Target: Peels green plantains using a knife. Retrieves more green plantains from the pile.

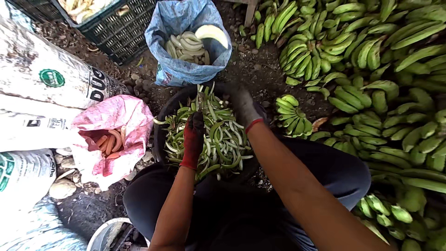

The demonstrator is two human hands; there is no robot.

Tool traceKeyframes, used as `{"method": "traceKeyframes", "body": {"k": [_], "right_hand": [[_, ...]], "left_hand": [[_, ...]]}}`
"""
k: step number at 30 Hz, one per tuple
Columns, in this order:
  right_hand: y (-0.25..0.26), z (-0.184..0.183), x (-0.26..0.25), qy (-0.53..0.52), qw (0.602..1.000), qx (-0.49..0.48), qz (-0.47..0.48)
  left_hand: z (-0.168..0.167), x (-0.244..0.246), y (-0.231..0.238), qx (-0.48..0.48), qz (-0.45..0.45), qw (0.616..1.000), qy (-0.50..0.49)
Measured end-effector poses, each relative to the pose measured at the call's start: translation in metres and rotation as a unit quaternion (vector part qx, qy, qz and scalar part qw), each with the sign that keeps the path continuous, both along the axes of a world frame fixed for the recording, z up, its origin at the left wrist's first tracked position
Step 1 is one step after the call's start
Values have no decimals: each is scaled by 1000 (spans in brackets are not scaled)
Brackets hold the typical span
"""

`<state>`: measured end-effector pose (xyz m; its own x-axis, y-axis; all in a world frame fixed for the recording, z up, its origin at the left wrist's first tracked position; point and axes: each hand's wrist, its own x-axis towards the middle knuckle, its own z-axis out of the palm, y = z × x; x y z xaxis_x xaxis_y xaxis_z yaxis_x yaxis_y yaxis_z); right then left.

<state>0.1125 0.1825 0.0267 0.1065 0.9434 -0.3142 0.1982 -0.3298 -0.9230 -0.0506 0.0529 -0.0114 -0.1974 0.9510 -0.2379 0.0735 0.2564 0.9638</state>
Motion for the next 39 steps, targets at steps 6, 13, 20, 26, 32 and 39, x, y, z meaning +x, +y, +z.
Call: {"method": "traceKeyframes", "body": {"k": [6, 13, 20, 26, 32, 39], "right_hand": [[-86, -111, -31, -390, 858, -83, 325], [-147, -113, 28, -398, 756, 48, 517], [-114, -90, 104, -490, 725, -12, 484], [-90, -67, 75, -470, 843, -37, 259], [-97, -115, -1, -392, 863, -173, 266], [-120, -139, -12, -416, 865, -179, 217]], "left_hand": [[4, -1, 1, 4, -10, 999, -30], [3, 1, -1, -23, -20, 997, -71], [-1, 5, -2, -19, -46, 999, -6], [-3, 7, 2, -29, -51, 998, -3], [-14, 6, 8, -9, -55, 998, 7], [-17, 9, 17, 12, -38, 998, -54]]}}
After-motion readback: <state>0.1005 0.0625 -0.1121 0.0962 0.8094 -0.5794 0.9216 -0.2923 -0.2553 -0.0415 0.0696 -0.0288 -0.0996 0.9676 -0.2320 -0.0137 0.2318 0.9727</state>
